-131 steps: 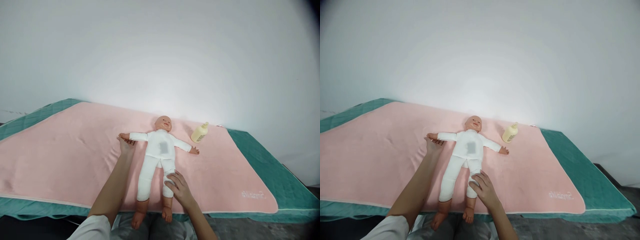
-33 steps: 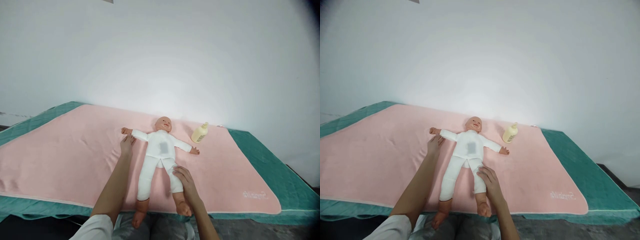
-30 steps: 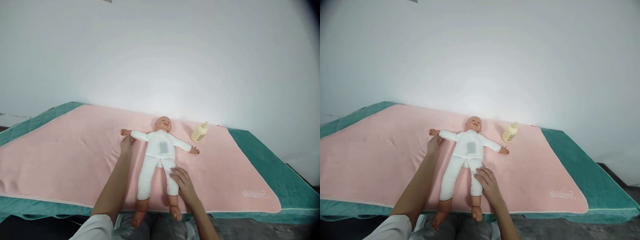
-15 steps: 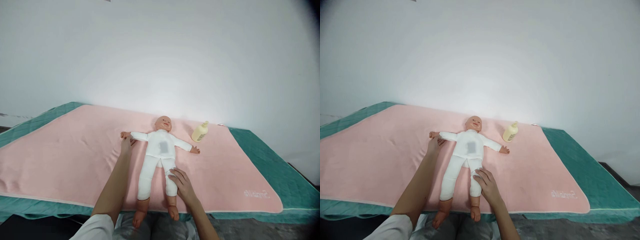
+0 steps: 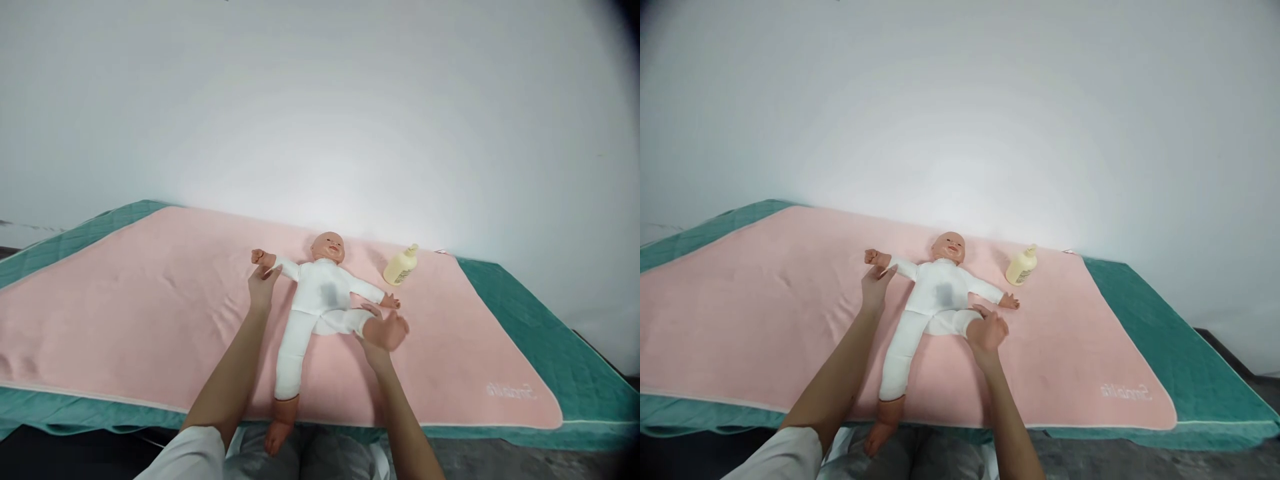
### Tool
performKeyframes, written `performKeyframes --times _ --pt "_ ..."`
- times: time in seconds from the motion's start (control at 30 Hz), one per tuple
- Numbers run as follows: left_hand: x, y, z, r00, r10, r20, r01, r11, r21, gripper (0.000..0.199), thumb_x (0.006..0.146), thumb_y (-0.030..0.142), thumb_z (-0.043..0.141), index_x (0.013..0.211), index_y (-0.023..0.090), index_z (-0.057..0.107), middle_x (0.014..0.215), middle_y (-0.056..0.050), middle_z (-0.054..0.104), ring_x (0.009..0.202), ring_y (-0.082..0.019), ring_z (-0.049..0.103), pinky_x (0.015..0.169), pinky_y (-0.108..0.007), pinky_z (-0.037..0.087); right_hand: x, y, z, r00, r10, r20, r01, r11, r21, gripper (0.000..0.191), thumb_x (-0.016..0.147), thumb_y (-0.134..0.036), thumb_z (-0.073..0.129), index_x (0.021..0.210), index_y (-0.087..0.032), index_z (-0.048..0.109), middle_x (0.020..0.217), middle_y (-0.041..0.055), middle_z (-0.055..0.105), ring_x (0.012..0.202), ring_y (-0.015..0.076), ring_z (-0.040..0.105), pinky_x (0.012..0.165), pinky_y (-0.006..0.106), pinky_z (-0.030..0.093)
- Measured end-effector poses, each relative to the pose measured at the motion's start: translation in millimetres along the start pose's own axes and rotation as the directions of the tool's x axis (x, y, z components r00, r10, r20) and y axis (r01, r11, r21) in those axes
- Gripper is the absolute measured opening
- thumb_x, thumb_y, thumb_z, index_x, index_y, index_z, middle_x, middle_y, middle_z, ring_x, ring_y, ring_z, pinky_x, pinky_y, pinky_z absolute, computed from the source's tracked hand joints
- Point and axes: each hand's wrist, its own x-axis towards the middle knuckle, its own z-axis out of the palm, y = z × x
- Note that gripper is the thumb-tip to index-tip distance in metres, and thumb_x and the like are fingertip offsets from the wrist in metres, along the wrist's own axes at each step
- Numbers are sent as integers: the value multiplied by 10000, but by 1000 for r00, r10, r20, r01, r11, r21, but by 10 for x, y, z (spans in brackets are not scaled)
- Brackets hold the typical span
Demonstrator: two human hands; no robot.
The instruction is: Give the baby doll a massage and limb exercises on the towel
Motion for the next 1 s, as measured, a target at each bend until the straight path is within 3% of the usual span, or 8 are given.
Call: performKeyframes --times 0.13,0.23,0.33,0.47,0.67,0.8,1.0 --pt "-73 -2 73 992 124 24 -126 988 93 496 631 309 833 1063 165 637 1027 -78 682 1021 -214 651 921 -324 503 233 -3 137 993 -34 116 -5 949 314 468 899 -515 526 1213 -178 610 1125 132 697 1105 311 638 891 447 560" --pt "-163 -6 125 979 182 95 -197 960 197 388 634 309 827 958 174 662 974 -66 700 1017 -233 652 941 -354 495 356 -24 225 974 -32 225 -100 828 551 438 879 -578 517 1083 -207 628 1007 84 682 973 268 639 855 411 538" --pt "-242 9 161 962 198 190 -239 944 229 362 628 293 827 953 180 713 1016 -74 723 1030 -252 654 1000 -396 468 462 -31 305 972 -5 236 -129 826 549 433 845 -607 544 931 -200 664 1008 71 620 972 236 600 879 369 506" --pt "-255 21 161 911 232 339 -300 940 162 404 572 271 870 954 216 751 1080 -82 724 1104 -256 637 1072 -429 425 562 -13 379 957 -16 290 -148 833 533 499 806 -648 555 990 -204 690 1223 104 536 1174 260 530 974 372 463" --pt "-156 11 107 760 339 555 -491 858 149 365 538 324 905 871 257 772 1068 -94 731 1077 -271 643 1049 -472 439 688 -56 383 926 -127 355 -59 881 470 440 831 -618 548 937 -226 718 1262 108 533 1247 256 488 1081 420 397" --pt "-130 38 95 661 382 645 -601 785 150 408 521 391 915 884 267 775 1055 -94 742 1084 -286 637 1027 -483 438 768 -131 370 901 -141 410 -51 905 422 451 850 -599 531 1019 -219 705 1241 110 526 1252 241 488 1118 404 355" --pt "-125 15 98 631 339 698 -630 749 205 372 563 412 895 891 284 775 1066 -72 740 1147 -281 597 1036 -481 423 819 -186 364 892 -102 439 -72 929 363 444 852 -565 545 1081 -208 680 1214 102 532 1211 230 516 1115 388 355"
